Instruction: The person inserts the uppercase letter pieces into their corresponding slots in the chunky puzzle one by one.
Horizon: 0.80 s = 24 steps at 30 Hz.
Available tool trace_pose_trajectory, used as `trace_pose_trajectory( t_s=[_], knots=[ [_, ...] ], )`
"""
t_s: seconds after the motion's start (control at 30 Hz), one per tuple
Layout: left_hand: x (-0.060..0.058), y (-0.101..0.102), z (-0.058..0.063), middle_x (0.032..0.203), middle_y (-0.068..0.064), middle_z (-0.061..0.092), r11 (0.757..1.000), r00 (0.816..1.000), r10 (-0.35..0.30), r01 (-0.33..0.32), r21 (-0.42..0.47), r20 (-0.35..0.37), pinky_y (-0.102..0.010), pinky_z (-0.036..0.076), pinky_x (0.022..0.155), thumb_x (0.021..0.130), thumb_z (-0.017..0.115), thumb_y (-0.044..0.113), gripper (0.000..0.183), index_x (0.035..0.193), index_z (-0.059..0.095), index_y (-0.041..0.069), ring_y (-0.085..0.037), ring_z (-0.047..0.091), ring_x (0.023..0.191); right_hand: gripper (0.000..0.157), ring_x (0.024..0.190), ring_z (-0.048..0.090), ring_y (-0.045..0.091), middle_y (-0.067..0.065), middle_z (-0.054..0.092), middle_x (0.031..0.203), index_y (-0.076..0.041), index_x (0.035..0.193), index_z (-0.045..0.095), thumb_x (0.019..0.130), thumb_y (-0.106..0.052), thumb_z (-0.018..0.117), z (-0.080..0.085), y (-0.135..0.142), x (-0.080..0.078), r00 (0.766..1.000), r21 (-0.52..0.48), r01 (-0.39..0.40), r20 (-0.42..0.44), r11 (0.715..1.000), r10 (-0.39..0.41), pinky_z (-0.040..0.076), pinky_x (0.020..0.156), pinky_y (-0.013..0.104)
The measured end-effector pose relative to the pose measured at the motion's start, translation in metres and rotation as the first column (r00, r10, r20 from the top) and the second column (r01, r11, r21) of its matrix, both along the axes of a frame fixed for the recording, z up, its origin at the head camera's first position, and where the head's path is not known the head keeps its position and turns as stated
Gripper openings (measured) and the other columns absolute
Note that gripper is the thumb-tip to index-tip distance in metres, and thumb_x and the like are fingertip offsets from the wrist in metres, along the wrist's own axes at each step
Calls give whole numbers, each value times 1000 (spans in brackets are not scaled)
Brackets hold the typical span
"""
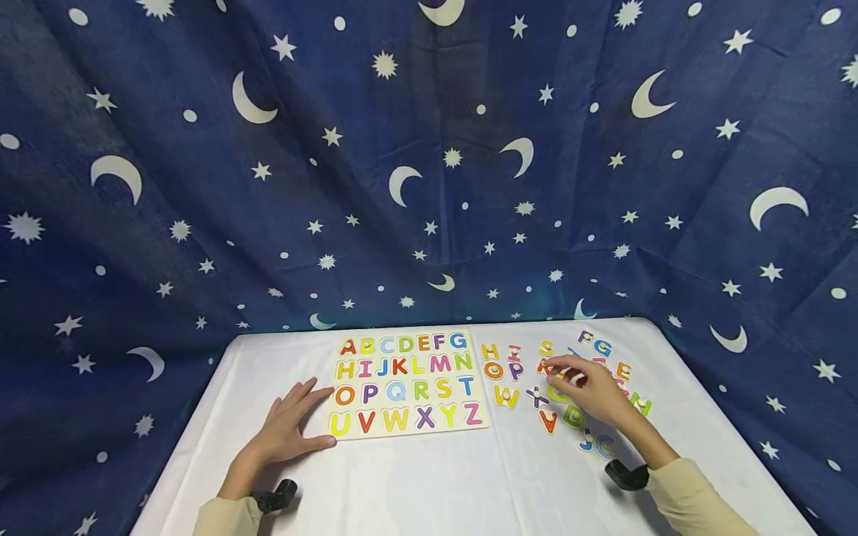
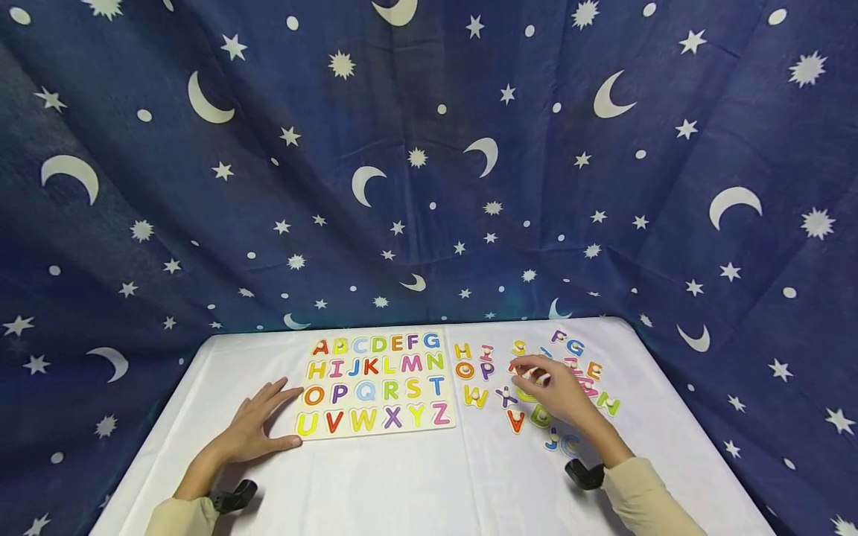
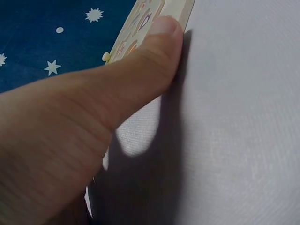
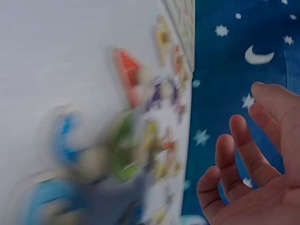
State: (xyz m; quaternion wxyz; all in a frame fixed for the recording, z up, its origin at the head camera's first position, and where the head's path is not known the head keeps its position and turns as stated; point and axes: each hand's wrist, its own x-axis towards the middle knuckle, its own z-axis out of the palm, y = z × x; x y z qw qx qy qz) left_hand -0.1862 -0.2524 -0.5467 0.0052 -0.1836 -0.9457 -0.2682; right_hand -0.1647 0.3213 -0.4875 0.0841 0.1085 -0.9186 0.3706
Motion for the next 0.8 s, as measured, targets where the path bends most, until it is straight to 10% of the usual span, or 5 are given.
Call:
trace_pose_trajectory(
  t_s=[0.43, 0.8],
  knots=[
    [3, 8, 17, 159, -29, 35, 1000, 999, 27, -26, -18, 38, -82, 11, 112, 67, 90, 59, 95, 145, 56, 17, -56, 23, 147, 27, 80, 60, 5, -3, 72, 98, -15, 110, 77, 85, -18, 86, -45, 46, 81, 988, -47, 156, -6, 987, -157, 49, 67, 16],
    [5, 8, 13, 159, -29, 35, 1000, 999, 21, -20, -11, 25, -82, 10, 111, 67, 90, 59, 95, 145, 56, 17, -57, 22, 147, 21, 92, 61, -3, -6, 71, 99, -25, 95, 78, 79, -17, 90, -57, 58, 99, 978, 43, 210, -33, 977, -208, 45, 76, 6]
  ],
)
